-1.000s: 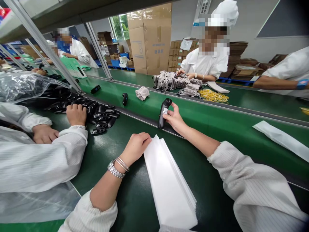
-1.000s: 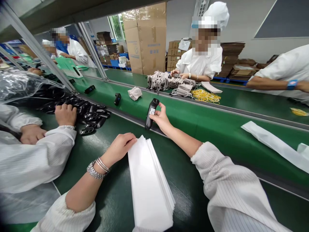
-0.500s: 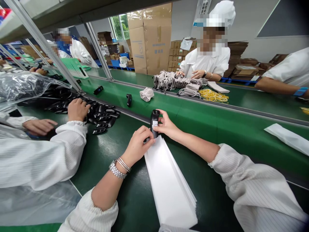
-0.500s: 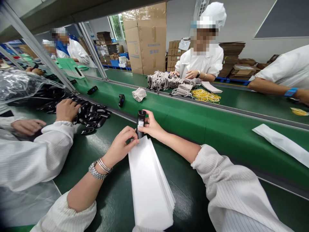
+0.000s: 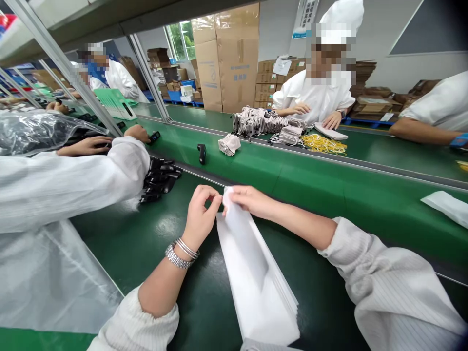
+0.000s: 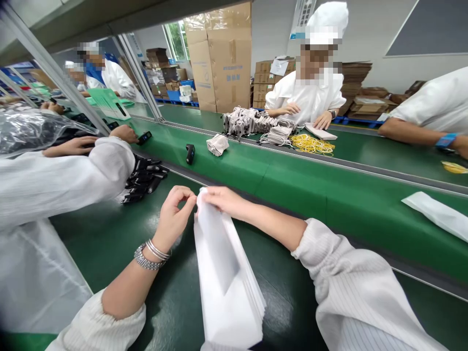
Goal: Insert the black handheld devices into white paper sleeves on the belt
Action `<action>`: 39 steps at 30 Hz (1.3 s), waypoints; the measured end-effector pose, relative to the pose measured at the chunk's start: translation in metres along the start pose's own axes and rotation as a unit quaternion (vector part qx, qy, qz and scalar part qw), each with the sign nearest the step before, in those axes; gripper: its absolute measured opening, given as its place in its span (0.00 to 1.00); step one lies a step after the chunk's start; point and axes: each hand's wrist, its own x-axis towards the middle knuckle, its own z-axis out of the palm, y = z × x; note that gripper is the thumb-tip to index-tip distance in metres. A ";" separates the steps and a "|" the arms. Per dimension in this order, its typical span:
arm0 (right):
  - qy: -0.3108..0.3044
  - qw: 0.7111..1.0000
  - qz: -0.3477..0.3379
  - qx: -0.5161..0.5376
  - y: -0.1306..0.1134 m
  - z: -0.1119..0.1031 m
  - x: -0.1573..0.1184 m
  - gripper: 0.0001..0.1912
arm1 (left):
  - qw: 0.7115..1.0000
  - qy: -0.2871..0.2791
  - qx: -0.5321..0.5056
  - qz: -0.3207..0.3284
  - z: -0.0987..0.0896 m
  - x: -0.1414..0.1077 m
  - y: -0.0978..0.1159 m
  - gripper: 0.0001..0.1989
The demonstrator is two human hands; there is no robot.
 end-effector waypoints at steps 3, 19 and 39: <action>0.156 0.984 -0.076 -0.043 -0.011 -0.022 0.004 0.16 | 1.000 -0.013 0.010 -0.005 0.000 -0.002 0.001 0.08; 0.435 0.799 -0.118 -0.399 0.013 -0.154 0.000 0.24 | 0.991 -0.118 0.054 -0.022 0.003 -0.009 0.010 0.04; 0.385 0.898 -0.014 -0.210 0.041 -0.138 0.019 0.31 | 0.985 -0.159 0.066 -0.030 0.005 -0.005 0.007 0.05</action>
